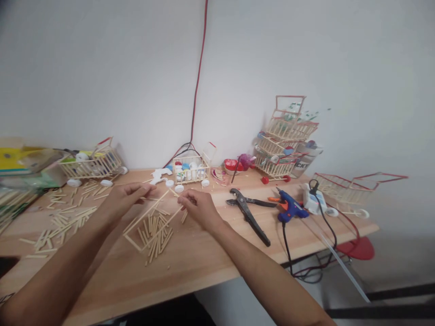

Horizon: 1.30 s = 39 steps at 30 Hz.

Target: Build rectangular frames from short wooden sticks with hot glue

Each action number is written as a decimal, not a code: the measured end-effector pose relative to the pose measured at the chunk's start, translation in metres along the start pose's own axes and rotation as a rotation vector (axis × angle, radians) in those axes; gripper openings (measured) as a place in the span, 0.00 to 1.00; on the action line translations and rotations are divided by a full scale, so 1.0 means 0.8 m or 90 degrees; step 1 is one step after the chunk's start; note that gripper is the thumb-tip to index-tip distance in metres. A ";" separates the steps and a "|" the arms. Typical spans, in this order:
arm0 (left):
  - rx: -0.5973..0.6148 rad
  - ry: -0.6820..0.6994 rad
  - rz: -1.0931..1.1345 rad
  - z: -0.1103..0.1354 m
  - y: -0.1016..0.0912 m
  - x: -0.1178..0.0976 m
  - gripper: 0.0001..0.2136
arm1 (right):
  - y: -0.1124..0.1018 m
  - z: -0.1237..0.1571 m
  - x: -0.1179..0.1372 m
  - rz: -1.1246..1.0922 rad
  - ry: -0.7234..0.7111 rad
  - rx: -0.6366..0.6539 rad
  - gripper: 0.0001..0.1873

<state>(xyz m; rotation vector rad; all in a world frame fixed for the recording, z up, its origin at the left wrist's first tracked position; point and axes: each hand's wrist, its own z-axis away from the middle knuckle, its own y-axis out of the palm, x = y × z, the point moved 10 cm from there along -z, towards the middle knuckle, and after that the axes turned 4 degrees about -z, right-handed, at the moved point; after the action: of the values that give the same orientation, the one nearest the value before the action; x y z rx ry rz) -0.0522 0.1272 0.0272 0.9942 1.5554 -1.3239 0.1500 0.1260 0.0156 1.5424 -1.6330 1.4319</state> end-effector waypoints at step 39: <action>0.225 -0.121 0.070 0.017 0.053 0.013 0.20 | 0.005 -0.003 -0.002 0.055 -0.014 0.010 0.11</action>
<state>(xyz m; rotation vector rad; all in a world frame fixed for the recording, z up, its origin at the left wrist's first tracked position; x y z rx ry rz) -0.0141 0.1196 0.0027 1.1135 1.1325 -1.5976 0.1461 0.1285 0.0138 1.5179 -1.7247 1.4799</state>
